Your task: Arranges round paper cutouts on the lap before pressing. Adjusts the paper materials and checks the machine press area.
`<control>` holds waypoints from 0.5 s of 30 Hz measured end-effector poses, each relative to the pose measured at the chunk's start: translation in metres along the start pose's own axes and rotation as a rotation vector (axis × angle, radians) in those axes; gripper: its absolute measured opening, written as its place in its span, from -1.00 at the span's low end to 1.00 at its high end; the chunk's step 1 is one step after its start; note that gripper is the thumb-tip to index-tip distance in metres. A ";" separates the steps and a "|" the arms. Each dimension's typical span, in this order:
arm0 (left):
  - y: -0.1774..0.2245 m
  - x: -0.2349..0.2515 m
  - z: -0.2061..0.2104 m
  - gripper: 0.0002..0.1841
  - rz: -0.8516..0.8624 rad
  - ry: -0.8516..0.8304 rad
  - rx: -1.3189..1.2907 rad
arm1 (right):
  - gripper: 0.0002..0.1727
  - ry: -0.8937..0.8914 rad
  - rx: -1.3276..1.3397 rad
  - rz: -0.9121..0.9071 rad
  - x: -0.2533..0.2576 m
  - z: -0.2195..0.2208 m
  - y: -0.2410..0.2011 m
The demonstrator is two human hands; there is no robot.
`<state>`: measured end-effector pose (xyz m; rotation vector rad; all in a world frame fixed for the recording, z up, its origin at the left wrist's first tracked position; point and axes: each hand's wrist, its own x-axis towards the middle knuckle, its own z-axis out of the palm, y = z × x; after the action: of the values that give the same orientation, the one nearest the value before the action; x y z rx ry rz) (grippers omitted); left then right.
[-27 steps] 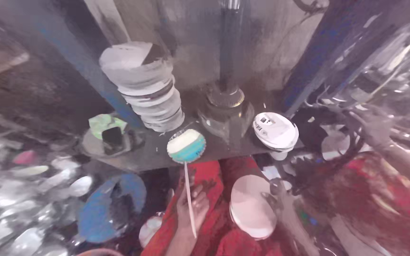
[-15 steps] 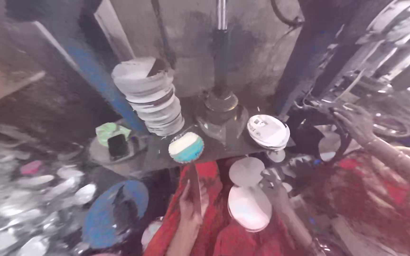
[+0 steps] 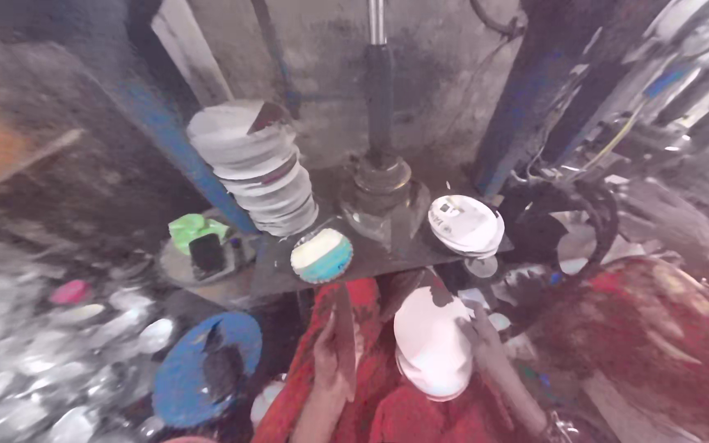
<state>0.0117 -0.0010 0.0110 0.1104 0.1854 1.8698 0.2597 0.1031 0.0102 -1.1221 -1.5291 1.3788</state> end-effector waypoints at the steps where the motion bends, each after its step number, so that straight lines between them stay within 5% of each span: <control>1: 0.000 0.000 -0.001 -0.82 -0.002 0.019 0.004 | -0.42 0.009 0.095 0.071 0.001 0.002 -0.003; 5: 0.001 -0.001 -0.002 -0.82 0.006 -0.005 -0.038 | -0.14 0.043 0.212 0.070 0.004 0.008 0.002; 10: 0.000 0.000 -0.003 -0.81 0.025 -0.024 -0.018 | 0.11 -0.036 -0.615 -0.086 0.005 -0.003 0.024; 12: -0.001 0.002 -0.003 -0.81 0.029 -0.024 -0.004 | -0.03 -0.047 -0.668 -0.141 0.005 -0.002 0.029; 15: 0.000 0.000 -0.007 -0.82 0.036 -0.008 0.021 | -0.53 -0.056 -0.581 -0.329 0.011 0.010 0.019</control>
<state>0.0107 -0.0013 0.0038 0.1365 0.1987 1.9035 0.2488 0.1113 -0.0103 -1.0957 -2.1217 0.7657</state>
